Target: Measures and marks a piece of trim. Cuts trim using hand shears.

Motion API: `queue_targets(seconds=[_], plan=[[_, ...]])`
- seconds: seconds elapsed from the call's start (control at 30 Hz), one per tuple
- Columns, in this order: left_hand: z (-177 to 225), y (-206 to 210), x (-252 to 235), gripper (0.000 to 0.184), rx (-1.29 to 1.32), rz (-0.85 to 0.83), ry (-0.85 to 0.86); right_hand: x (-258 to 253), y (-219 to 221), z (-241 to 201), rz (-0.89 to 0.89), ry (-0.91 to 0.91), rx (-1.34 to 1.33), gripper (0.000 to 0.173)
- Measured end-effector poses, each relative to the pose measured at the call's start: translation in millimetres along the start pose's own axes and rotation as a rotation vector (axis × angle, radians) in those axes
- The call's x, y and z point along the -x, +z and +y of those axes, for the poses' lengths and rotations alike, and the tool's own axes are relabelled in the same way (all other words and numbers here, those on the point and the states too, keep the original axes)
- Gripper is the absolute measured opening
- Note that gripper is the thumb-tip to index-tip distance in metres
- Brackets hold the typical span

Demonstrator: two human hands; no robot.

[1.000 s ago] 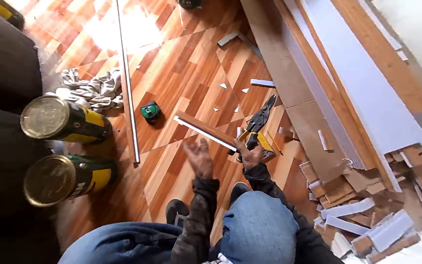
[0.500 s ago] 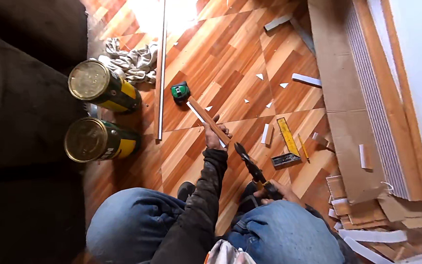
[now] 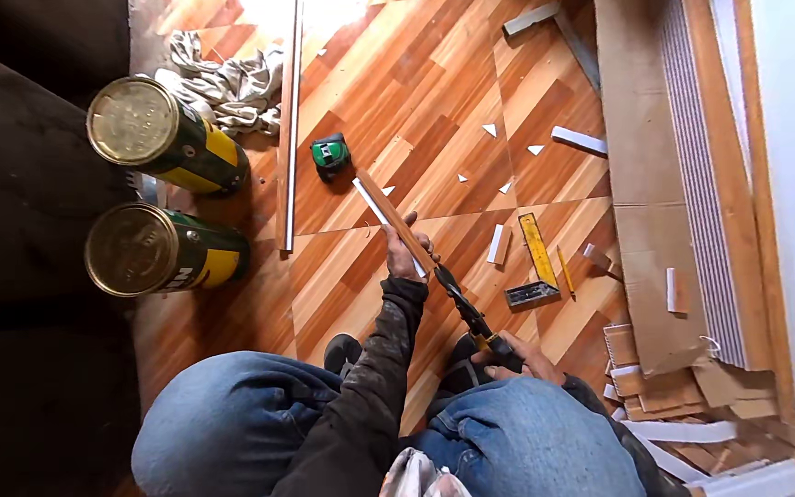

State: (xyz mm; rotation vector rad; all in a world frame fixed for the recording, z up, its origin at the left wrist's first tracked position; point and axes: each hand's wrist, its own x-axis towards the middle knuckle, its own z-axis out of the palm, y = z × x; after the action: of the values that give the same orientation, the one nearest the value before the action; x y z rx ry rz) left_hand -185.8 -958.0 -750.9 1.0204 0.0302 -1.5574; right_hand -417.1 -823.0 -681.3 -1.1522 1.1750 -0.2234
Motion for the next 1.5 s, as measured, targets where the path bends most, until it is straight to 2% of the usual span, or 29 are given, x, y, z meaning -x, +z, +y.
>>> queue_targets(seconds=[0.33, 0.6, 1.0, 1.5], plan=[[-4, -4, 0, 0.08, 0.023, -0.016, 0.026, 0, 7, 7, 0.054, -0.079, 0.038, 0.032], [-4, -4, 1, 0.081, -0.025, -0.002, 0.053, 2, 9, 9, 0.113, -0.1, 0.112, 0.041], [-4, -1, 3, 0.078, 0.032, 0.034, 0.054, 2, 12, 2, 0.128, -0.08, 0.112, 0.033], [-6, -2, 3, 0.081, 0.03, 0.022, 0.071, 2, 12, 4, 0.129, -0.084, 0.113, 0.035]])
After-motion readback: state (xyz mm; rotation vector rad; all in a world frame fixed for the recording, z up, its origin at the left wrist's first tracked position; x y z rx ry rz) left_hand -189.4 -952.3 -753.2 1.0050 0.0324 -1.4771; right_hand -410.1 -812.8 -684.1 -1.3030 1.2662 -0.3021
